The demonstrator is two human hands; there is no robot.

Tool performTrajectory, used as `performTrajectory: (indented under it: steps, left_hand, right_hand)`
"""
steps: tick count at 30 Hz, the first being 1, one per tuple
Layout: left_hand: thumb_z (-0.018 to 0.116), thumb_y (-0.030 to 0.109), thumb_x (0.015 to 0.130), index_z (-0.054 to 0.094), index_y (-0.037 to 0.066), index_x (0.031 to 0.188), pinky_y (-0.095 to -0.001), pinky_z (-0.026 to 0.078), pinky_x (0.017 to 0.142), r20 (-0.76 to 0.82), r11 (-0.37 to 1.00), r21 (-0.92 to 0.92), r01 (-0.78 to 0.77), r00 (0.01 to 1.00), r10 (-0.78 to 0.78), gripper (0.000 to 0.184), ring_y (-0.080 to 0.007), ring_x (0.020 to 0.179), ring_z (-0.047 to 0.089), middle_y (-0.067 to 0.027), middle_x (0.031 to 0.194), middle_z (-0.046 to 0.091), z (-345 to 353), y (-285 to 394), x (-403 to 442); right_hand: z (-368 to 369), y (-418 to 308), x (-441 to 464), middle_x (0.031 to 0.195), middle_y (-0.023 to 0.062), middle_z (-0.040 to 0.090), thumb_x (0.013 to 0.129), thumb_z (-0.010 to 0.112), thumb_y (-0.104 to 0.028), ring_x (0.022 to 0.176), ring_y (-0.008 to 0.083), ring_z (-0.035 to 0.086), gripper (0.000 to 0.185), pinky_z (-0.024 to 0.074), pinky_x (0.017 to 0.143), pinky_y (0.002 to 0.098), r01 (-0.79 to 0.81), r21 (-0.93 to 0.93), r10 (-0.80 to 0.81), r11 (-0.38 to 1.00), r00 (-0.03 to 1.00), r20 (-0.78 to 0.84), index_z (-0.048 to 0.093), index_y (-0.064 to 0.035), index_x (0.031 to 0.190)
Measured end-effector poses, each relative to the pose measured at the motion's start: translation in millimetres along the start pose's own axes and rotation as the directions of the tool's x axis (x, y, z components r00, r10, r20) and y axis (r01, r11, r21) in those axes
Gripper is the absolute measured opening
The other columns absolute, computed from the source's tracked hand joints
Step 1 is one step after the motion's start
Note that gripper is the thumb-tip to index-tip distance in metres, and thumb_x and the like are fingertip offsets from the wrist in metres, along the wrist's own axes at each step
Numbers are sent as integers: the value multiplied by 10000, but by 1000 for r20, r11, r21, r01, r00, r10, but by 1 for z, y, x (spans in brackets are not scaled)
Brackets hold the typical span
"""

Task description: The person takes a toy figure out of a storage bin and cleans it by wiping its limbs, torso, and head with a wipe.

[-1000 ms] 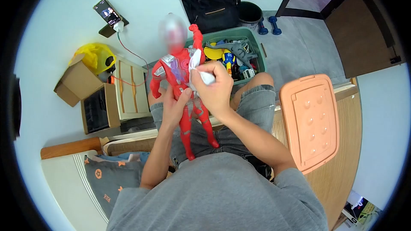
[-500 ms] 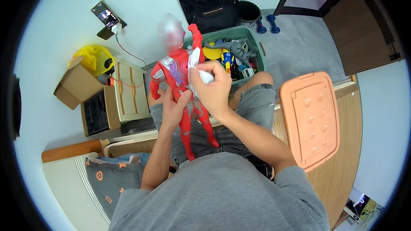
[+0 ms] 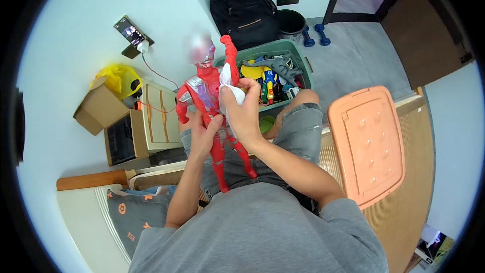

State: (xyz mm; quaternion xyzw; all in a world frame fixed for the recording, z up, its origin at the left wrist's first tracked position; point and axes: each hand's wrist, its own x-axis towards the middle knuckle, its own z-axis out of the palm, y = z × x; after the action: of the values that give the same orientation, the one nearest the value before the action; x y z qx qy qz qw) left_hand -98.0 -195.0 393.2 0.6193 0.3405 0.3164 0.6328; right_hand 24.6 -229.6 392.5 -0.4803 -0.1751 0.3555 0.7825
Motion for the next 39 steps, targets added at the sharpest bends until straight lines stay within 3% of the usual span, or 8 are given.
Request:
performTrajectory:
  steps: [5,7,12,15,16,28,33,39]
  left_hand:
    - [691,177,909,512,9,1250,-293,492,882,-1,998,18,-62,998,62,421,-116,983,604,-51,1084,639,12,6,-7]
    - [686,188,913,517,11,1247,-287,491,874,25,994,75,-80,997,78,415,-109,977,601,-46,1086,638,16,15,-9]
    - [666,230,932,533,20,1232,-265,484,832,125,997,-19,-80,989,82,390,-82,955,584,-30,1095,635,30,38,-4]
    - [655,239,942,536,22,1231,-271,482,845,208,993,-15,-116,971,117,380,-85,966,582,-28,1096,636,48,55,-8]
    - [644,252,953,520,23,1257,-282,473,876,218,992,19,-124,969,117,400,-93,995,575,-31,1126,628,54,55,-12]
    - [652,243,946,481,12,1319,-279,467,886,257,974,100,-202,951,171,471,-99,1000,562,-34,1131,607,104,40,-28]
    - [641,171,927,521,19,1286,-256,464,854,297,944,305,-129,954,34,408,-87,948,560,-4,1076,615,101,39,-27]
    - [637,202,940,477,6,1348,-289,427,955,401,992,97,-75,916,30,480,-115,1076,535,-35,1184,589,107,24,-29]
  right_hand:
    - [-16,-13,-7,1168,100,533,953,619,-292,1023,115,513,498,445,880,279,-91,196,77,976,994,79,398,7,1284]
    - [-27,-27,-7,1109,68,589,949,632,-302,991,97,535,423,446,879,281,-206,255,128,945,949,289,508,-4,1222]
    - [-27,-84,-15,1090,73,616,905,692,-268,958,104,579,474,494,787,270,86,45,-93,995,979,180,521,8,1249]
    - [-35,-94,-22,1149,102,596,894,697,-226,986,120,588,580,498,825,274,183,149,-193,972,979,62,425,19,1344]
    - [-40,-94,-24,1188,118,576,885,693,-188,1004,138,594,688,500,846,279,153,175,-166,973,984,63,319,21,1423]
    - [-93,-92,-30,1242,121,530,899,638,-122,1058,144,568,677,488,887,287,171,253,-186,952,982,38,276,22,1453]
    - [-103,-97,-31,1222,111,532,893,643,-83,1063,140,563,675,488,895,286,257,166,-256,952,966,-23,273,29,1446]
    - [-120,-91,-23,1247,106,536,906,641,-125,1056,141,558,651,457,921,289,223,165,-217,961,975,-57,313,28,1447]
